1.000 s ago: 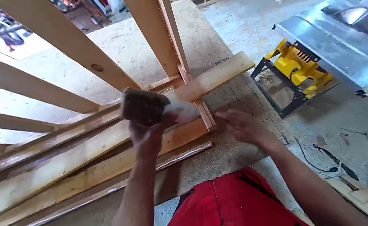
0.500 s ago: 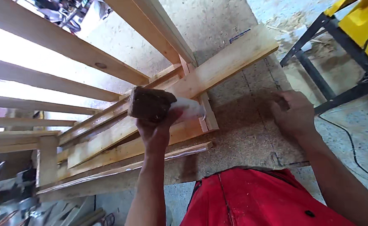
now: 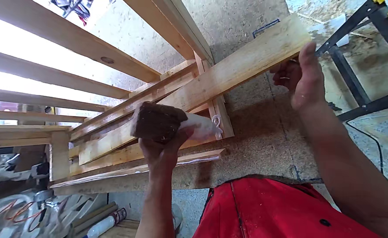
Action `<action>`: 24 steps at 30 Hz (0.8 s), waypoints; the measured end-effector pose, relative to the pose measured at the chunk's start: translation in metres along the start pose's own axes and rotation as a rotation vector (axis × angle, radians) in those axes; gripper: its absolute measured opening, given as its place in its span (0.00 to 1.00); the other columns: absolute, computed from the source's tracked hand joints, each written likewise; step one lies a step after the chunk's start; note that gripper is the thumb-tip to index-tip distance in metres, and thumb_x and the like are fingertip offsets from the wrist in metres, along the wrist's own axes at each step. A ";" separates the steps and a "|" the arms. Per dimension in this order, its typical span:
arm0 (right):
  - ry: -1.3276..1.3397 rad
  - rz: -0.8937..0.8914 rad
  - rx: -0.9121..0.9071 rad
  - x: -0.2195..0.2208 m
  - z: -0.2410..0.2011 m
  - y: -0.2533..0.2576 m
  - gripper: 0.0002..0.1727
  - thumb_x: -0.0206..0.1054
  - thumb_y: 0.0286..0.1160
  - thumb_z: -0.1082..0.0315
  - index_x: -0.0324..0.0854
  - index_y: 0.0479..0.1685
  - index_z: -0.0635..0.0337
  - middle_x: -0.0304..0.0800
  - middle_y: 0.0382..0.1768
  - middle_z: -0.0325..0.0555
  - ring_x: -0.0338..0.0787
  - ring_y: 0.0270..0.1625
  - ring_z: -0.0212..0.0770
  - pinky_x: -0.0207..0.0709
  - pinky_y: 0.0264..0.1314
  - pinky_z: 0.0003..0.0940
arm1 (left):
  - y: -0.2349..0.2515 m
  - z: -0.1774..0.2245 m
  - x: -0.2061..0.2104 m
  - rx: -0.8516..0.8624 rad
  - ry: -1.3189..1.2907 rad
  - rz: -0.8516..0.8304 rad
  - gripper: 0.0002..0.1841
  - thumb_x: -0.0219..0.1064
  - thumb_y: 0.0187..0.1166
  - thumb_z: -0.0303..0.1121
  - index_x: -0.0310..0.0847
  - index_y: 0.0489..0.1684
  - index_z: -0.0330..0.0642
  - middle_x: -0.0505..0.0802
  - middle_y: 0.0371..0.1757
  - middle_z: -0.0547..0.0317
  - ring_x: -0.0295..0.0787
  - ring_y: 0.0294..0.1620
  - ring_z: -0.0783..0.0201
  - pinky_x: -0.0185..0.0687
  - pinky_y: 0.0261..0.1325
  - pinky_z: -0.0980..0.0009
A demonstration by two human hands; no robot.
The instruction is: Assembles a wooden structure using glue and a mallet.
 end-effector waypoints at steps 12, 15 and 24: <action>0.065 0.268 0.070 -0.001 -0.012 -0.011 0.21 0.56 0.86 0.44 0.80 0.53 0.53 0.93 0.37 0.34 0.92 0.34 0.32 0.89 0.39 0.32 | 0.053 0.001 -0.032 0.063 -0.288 0.238 0.29 0.81 0.63 0.26 0.72 0.63 0.48 0.92 0.52 0.57 0.93 0.51 0.55 0.93 0.56 0.50; 0.048 0.258 0.078 -0.004 -0.012 -0.018 0.22 0.54 0.87 0.44 0.82 0.54 0.52 0.94 0.38 0.35 0.93 0.34 0.32 0.90 0.38 0.32 | 0.069 -0.009 -0.020 0.030 -0.297 0.211 0.27 0.79 0.66 0.26 0.72 0.64 0.45 0.92 0.52 0.54 0.94 0.49 0.52 0.94 0.54 0.47; -0.031 0.020 -0.032 -0.034 0.026 -0.037 0.45 0.37 0.79 0.21 0.76 0.70 0.49 0.93 0.47 0.36 0.93 0.44 0.36 0.90 0.48 0.38 | 0.113 -0.026 0.010 0.017 -0.271 0.207 0.35 0.85 0.60 0.28 0.72 0.69 0.41 0.92 0.53 0.52 0.94 0.51 0.53 0.95 0.54 0.50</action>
Point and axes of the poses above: each hand's wrist, its own y-axis towards the middle knuckle, its own x-axis out of the palm, z = x × y, the point moved 5 cm from there along y, towards the middle knuckle
